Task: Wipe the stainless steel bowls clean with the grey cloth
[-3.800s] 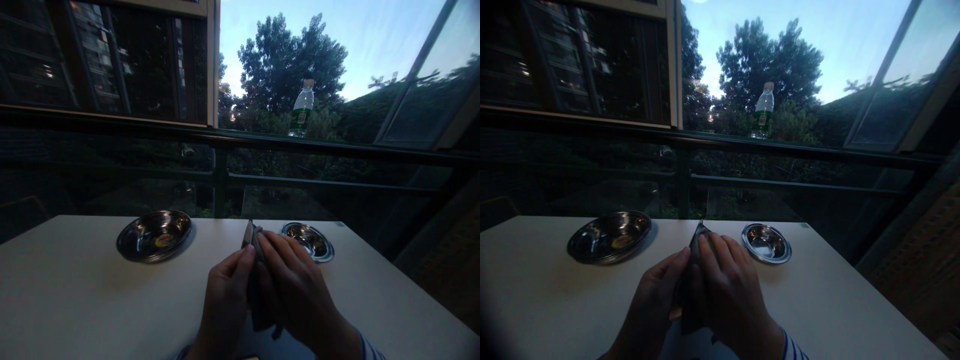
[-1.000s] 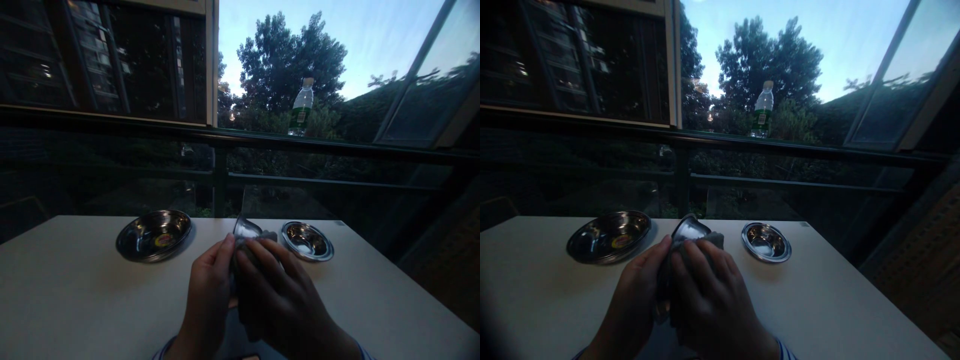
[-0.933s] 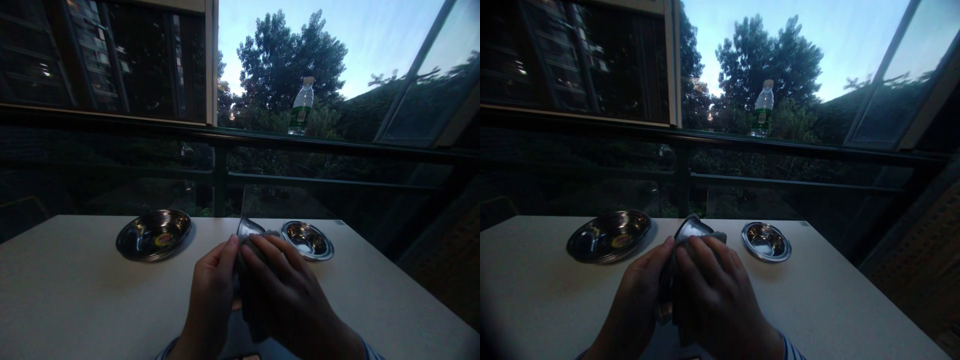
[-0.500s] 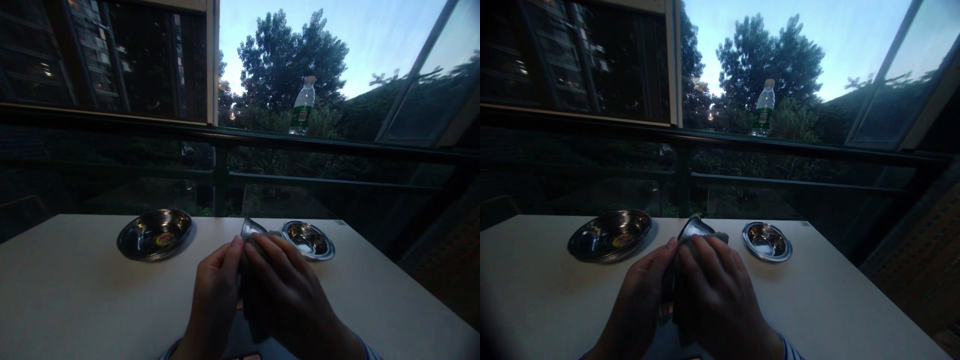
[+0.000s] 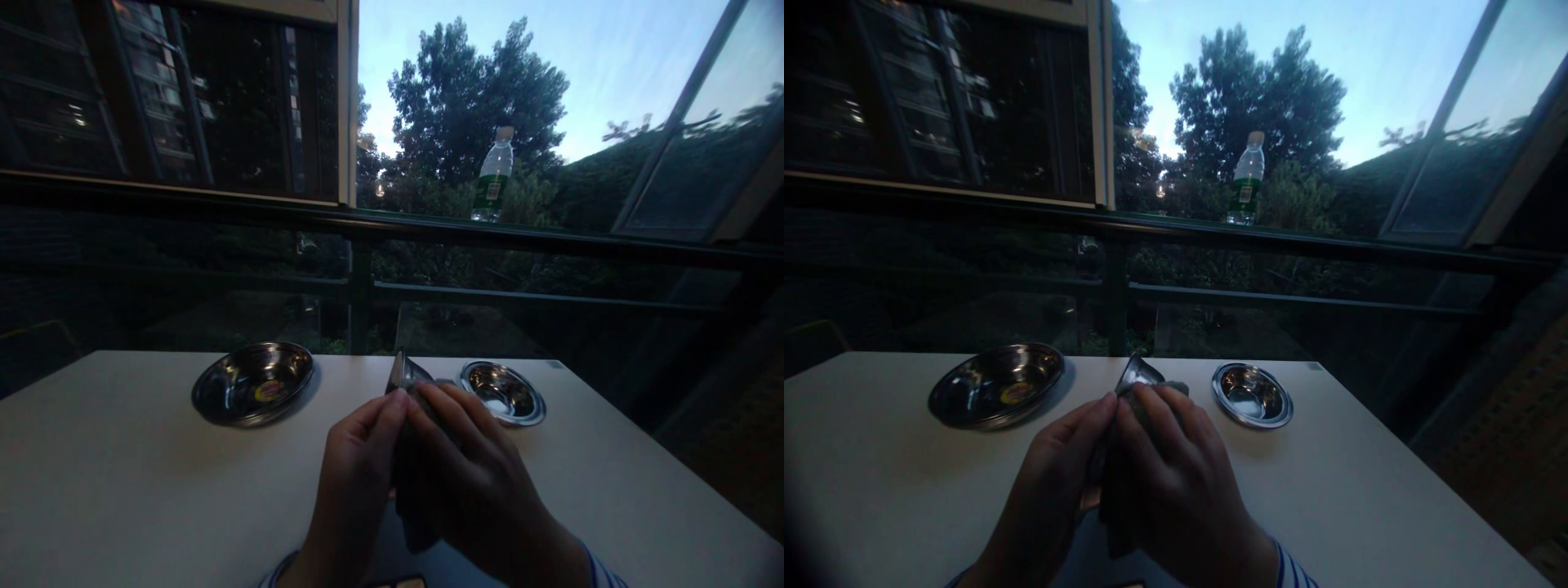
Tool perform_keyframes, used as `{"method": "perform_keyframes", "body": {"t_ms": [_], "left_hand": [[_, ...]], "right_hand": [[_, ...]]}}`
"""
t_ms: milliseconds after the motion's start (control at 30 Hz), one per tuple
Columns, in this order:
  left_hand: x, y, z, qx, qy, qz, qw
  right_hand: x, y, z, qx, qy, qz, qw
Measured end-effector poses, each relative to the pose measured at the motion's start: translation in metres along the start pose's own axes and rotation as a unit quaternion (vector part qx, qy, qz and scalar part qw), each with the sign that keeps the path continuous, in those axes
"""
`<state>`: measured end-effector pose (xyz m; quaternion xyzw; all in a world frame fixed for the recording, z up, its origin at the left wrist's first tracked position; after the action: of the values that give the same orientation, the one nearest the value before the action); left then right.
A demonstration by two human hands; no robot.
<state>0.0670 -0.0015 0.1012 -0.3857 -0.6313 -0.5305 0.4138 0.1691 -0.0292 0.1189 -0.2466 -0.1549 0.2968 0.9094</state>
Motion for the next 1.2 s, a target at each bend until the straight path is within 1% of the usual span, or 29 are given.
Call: {"method": "perform_keyframes", "body": {"t_ms": [67,133,167,233,300,367,467,533,600,700,767,800,867,933,967,1033,1133,1200], "left_hand": [[-0.002,0.002,-0.001,-0.010,-0.019,-0.002,1.000],[-0.004,0.002,-0.001,-0.006,-0.032,-0.002,0.999],[-0.004,0.002,0.000,-0.001,-0.032,-0.004,0.999],[-0.005,0.000,0.004,0.002,-0.024,-0.015,1.000],[-0.006,-0.002,0.009,-0.009,-0.020,-0.030,0.999],[-0.007,-0.004,0.011,-0.008,-0.020,-0.030,0.999],[-0.012,-0.004,0.010,-0.007,-0.034,-0.010,0.999],[-0.014,-0.003,0.007,-0.014,-0.044,0.003,0.999],[-0.013,-0.002,0.004,-0.015,-0.046,0.009,0.999],[-0.010,-0.003,0.004,0.007,-0.029,0.007,1.000],[-0.010,-0.004,0.004,0.012,-0.023,0.007,1.000],[-0.011,-0.004,0.005,0.005,-0.022,0.008,1.000],[-0.014,-0.002,0.005,-0.017,-0.024,0.012,1.000],[-0.017,-0.001,0.005,-0.029,-0.026,0.016,0.999],[-0.017,-0.001,0.005,-0.030,-0.028,0.018,0.999],[-0.016,-0.002,0.006,-0.024,-0.031,0.022,0.999],[-0.011,-0.004,0.007,-0.008,-0.019,0.023,1.000],[-0.009,-0.004,0.006,-0.009,-0.013,0.023,1.000]], "right_hand": [[0.007,-0.001,0.000,-0.003,0.032,0.005,0.999],[0.010,0.000,-0.002,-0.009,0.053,0.007,0.999],[0.009,0.001,-0.003,-0.016,0.051,0.006,0.999],[0.004,0.003,-0.005,-0.026,0.024,0.003,0.999],[-0.001,0.004,-0.007,-0.023,-0.005,0.000,1.000],[-0.002,0.005,-0.007,-0.016,-0.015,0.003,1.000],[0.007,0.003,-0.004,-0.007,0.017,0.000,1.000],[0.014,0.002,-0.002,-0.011,0.052,-0.008,0.999],[0.016,0.002,-0.002,-0.022,0.062,-0.007,0.998],[0.009,0.003,-0.004,-0.031,0.022,0.007,0.999],[0.006,0.003,-0.004,-0.028,0.005,0.012,1.000],[0.007,0.003,-0.004,-0.023,0.011,0.009,1.000],[0.013,0.002,-0.003,-0.009,0.045,-0.003,0.999],[0.019,0.002,-0.003,-0.006,0.084,-0.014,0.996],[0.020,0.002,-0.003,-0.011,0.093,-0.013,0.996],[0.018,0.003,-0.003,-0.022,0.077,0.000,0.997],[0.010,0.002,-0.004,-0.020,0.025,0.022,0.999],[0.009,0.002,-0.005,-0.013,0.021,0.023,0.999]]}}
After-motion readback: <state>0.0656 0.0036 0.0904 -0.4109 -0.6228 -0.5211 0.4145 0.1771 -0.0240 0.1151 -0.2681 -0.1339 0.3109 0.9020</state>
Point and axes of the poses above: each hand's wrist, its own z-axis towards the middle knuckle, its own y-axis out of the palm, x = y × z, the point moved 4 cm from there along z, towards the middle knuckle, and after that the axes turned 9 degrees about x, right-handed, at the moved point
